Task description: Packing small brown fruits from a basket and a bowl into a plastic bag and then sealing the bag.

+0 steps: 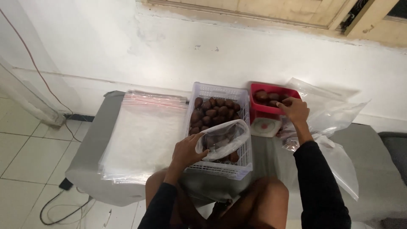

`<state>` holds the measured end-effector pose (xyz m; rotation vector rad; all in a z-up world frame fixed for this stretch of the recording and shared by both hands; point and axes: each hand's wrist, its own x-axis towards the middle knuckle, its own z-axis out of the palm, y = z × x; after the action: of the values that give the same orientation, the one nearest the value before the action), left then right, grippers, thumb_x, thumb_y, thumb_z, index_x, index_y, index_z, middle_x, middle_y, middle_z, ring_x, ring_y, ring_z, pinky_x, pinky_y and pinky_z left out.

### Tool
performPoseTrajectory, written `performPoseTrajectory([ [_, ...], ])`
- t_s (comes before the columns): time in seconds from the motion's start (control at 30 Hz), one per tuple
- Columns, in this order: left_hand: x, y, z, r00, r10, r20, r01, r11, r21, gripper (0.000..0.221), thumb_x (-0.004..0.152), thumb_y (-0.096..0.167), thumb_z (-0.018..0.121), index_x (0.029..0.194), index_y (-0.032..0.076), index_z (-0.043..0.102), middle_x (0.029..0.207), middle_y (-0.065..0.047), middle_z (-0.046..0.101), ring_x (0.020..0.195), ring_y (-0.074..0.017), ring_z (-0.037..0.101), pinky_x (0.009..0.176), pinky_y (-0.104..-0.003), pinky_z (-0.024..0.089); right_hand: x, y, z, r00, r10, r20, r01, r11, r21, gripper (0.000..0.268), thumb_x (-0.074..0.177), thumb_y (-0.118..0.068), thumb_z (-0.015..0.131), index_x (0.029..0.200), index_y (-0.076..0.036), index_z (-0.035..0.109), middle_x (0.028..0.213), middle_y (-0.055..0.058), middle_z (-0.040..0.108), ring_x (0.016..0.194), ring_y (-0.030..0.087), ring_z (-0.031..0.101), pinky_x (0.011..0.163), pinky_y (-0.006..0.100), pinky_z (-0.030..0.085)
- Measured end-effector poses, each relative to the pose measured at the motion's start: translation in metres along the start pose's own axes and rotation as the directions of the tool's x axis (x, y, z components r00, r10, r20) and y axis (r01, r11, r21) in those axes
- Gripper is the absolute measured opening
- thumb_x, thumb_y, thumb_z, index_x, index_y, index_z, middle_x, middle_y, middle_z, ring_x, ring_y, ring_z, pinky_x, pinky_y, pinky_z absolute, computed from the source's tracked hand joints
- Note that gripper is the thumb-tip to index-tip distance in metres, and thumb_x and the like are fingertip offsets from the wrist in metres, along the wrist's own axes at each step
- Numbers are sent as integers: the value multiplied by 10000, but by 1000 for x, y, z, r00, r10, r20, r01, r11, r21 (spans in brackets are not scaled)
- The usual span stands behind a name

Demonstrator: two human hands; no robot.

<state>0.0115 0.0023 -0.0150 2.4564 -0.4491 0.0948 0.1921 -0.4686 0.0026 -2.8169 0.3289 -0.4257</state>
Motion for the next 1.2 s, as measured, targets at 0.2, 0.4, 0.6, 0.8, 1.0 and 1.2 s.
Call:
performPoseTrajectory([
  [0.2,0,-1,0,1000,9,-4,-9,1000,-6,721,854,508,733,1447,145,545,1257,-194,673,1185,-407,661,916,-560,579,34,-9,8,971,79,227,-78,997,-12,667,784,-701,762,1188,-172,788,1188,180,760,1174,467,654,965,587,499],
  [0.4,-2,-1,0,999,32,-32,-33,999,-9,707,836,484,759,1433,162,562,1267,-169,676,1180,-392,666,905,-555,583,-1,-84,-47,911,248,329,-170,954,-247,524,811,-582,751,1206,-241,789,1286,201,734,1251,449,631,1003,593,477],
  [0.6,-1,-7,5,999,34,-25,-34,999,-5,761,828,525,766,1449,150,537,1289,-187,661,1198,-402,655,909,-577,578,27,-59,-14,925,221,310,-152,961,-233,617,770,-595,793,1230,-184,780,1269,246,724,1227,485,631,975,628,447],
  [0.8,-3,-2,-1,997,64,-34,-65,997,-36,810,806,515,789,1460,118,524,1310,-206,638,1207,-436,636,899,-601,573,20,-78,-34,995,13,96,-1,992,-129,788,904,-707,664,1306,-29,681,1195,241,680,1121,431,664,894,587,504],
  [1.0,-4,-5,0,996,77,-52,-80,995,-56,825,805,517,808,1458,104,519,1285,-224,642,1194,-447,640,900,-610,571,-102,-183,-122,883,-421,205,246,790,562,514,936,-424,753,1250,-20,699,1161,268,684,1126,471,651,947,558,518],
  [1.2,-2,-7,2,999,41,8,-41,999,-15,867,794,575,786,1487,148,489,1323,-186,625,1244,-422,617,938,-606,562,-148,-204,-61,476,-638,606,126,731,670,697,936,-487,677,1385,41,604,1315,302,634,1160,406,661,914,458,573],
])
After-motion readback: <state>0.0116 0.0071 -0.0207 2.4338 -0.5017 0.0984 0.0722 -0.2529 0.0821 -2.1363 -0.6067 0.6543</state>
